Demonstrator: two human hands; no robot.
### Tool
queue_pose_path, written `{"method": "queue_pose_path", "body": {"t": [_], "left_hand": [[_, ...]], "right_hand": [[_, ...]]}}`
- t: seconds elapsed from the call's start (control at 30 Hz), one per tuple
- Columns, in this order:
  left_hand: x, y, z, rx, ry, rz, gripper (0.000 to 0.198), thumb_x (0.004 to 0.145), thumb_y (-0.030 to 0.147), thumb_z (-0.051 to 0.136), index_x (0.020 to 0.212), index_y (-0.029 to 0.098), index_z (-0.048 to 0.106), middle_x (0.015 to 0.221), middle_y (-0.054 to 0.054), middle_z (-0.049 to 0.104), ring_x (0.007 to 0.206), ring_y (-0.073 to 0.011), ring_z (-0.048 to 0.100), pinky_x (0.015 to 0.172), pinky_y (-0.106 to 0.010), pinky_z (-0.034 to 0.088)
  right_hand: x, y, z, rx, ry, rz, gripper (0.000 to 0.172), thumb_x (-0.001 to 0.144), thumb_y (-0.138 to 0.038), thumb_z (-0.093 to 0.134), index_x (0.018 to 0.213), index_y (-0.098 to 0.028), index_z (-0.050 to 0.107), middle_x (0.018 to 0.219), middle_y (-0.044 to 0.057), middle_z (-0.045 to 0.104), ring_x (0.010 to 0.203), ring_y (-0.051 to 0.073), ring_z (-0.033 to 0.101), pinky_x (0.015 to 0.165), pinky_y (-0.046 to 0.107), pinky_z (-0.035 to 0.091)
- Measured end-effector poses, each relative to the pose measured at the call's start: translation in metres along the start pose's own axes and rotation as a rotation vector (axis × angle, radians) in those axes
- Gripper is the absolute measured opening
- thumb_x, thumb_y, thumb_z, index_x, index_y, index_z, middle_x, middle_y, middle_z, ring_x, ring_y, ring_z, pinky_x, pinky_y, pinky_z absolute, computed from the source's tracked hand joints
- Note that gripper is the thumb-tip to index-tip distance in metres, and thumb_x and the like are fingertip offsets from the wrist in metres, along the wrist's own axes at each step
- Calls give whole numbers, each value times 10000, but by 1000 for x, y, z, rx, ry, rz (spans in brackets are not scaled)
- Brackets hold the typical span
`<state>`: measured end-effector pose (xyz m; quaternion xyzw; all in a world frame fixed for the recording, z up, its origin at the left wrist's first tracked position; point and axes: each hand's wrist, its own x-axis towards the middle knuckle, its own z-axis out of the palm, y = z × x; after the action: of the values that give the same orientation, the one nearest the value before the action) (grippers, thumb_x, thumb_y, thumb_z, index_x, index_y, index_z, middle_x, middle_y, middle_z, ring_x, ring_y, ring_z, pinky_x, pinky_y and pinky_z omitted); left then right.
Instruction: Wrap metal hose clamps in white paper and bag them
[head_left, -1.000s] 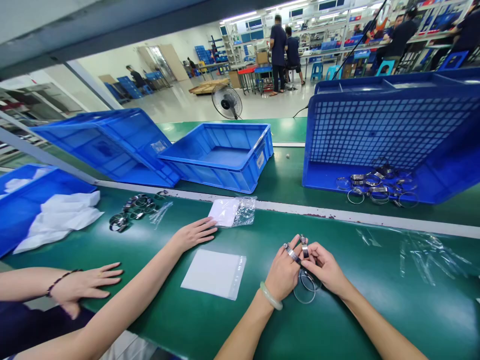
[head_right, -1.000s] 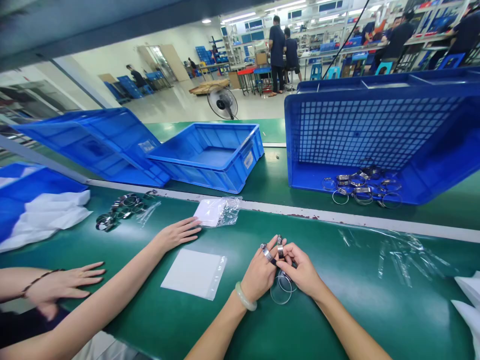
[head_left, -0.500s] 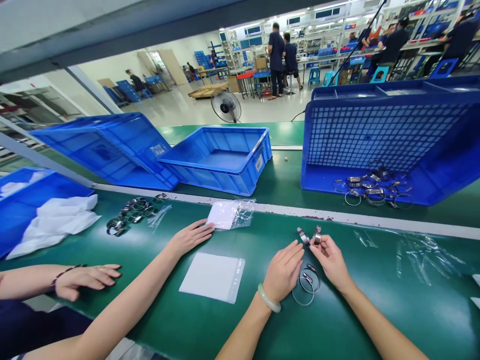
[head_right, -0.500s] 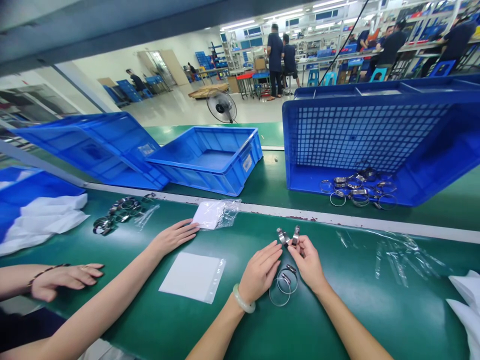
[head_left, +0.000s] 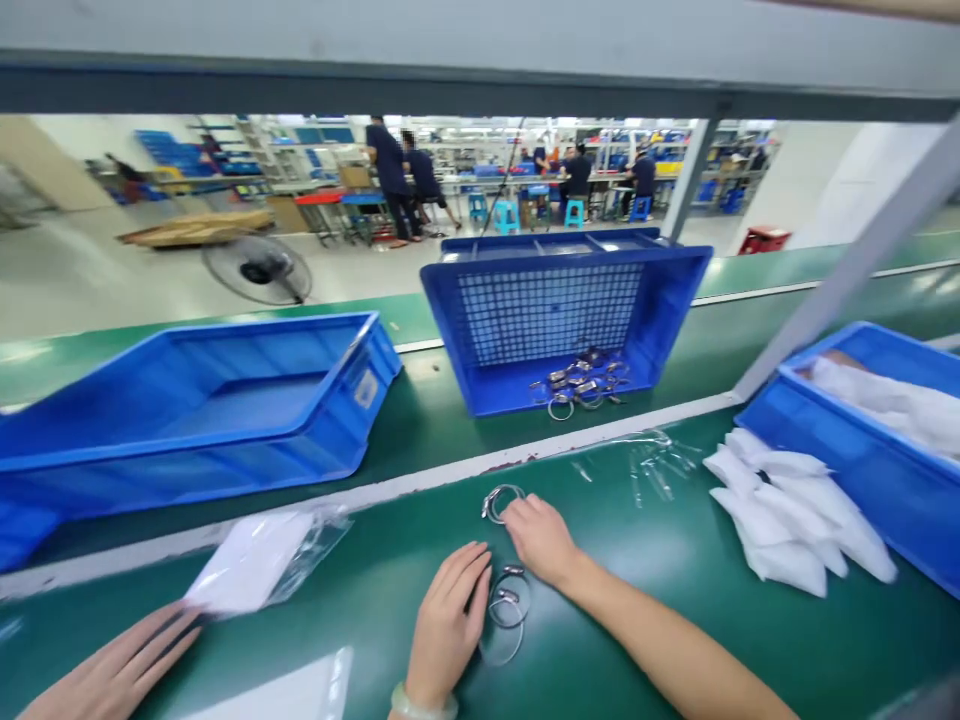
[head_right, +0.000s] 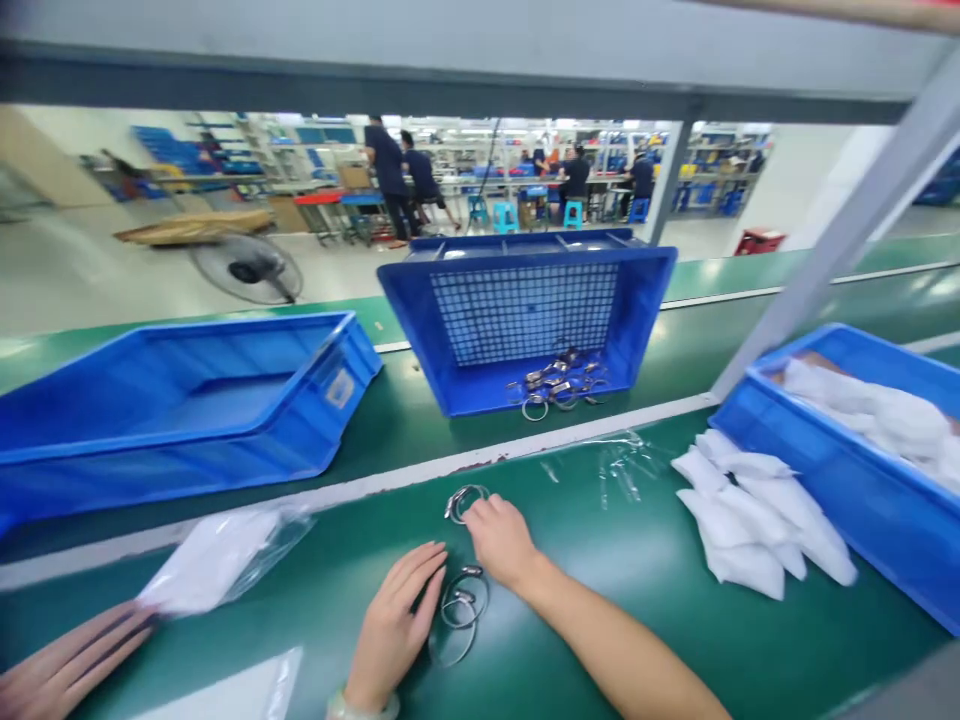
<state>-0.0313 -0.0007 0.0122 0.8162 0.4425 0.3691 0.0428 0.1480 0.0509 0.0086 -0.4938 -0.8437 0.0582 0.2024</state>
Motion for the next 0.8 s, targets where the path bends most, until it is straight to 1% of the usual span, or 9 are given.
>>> {"method": "queue_pose_path", "body": {"t": [0.17, 0.27, 0.33, 0.37, 0.47, 0.53, 0.6, 0.7, 0.8], "left_hand": [[0, 2, -3, 27, -21, 40, 241, 890, 246, 512, 1115, 195, 581, 1102, -88, 646, 1047, -232, 604, 876, -397, 548], [-3, 11, -1, 75, -108, 56, 458, 837, 375, 587, 1250, 194, 506, 1228, -120, 582, 1127, -282, 558, 899, -447, 533], [-8, 18, 6, 117, -200, 80, 611, 798, 440, 615, 1333, 201, 442, 1315, -134, 520, 1186, -314, 515, 916, -469, 520], [-11, 22, 10, 134, -238, 93, 641, 794, 449, 614, 1356, 207, 422, 1333, -136, 506, 1197, -317, 507, 919, -465, 519], [-20, 29, 22, 149, -282, 142, 511, 824, 402, 586, 1295, 224, 501, 1271, -125, 560, 1155, -288, 549, 902, -411, 536], [-21, 28, 27, 147, -270, 162, 362, 840, 366, 574, 1174, 227, 589, 1198, -113, 606, 1110, -272, 579, 880, -391, 549], [-17, 19, 27, 149, -256, 142, 274, 851, 343, 561, 1091, 226, 622, 1158, -105, 624, 1085, -263, 591, 874, -392, 551], [-6, -5, 22, 187, -185, 32, 250, 868, 329, 533, 1072, 218, 625, 1132, -104, 632, 1059, -259, 601, 870, -417, 542], [2, -26, 11, 283, -31, -115, 316, 868, 342, 536, 1139, 192, 593, 1166, -129, 618, 1108, -290, 574, 895, -473, 507]], "right_hand": [[-2, 0, 2, -91, -16, 20, 141, 902, -142, 469, 912, -173, 606, 924, 61, 606, 840, 208, 491, 704, 319, 428], [-3, 2, 2, -99, -21, 28, 124, 896, -152, 484, 909, -170, 606, 918, 55, 606, 830, 200, 499, 701, 314, 429], [-3, 4, 2, -92, -19, 42, 125, 895, -154, 485, 905, -168, 609, 920, 58, 609, 838, 198, 505, 709, 312, 430], [-3, 6, 2, -86, -16, 52, 129, 896, -155, 483, 901, -168, 612, 922, 58, 611, 841, 197, 507, 714, 311, 430], [-3, 10, 1, -55, 1, 74, 131, 893, -155, 489, 888, -179, 618, 930, 47, 618, 835, 185, 518, 725, 299, 429], [-3, 11, 1, -34, 15, 78, 125, 886, -153, 499, 886, -187, 619, 936, 37, 619, 833, 180, 525, 727, 290, 427], [-3, 12, 0, -20, 28, 83, 122, 878, -146, 505, 886, -190, 618, 934, 37, 618, 837, 183, 529, 725, 288, 425], [-2, 13, -1, -8, 40, 89, 123, 874, -143, 508, 894, -194, 617, 930, 43, 613, 839, 190, 526, 718, 292, 419], [-1, 13, -2, 8, 41, 83, 139, 879, -139, 496, 906, -200, 618, 932, 48, 610, 836, 191, 521, 730, 294, 414]]}}
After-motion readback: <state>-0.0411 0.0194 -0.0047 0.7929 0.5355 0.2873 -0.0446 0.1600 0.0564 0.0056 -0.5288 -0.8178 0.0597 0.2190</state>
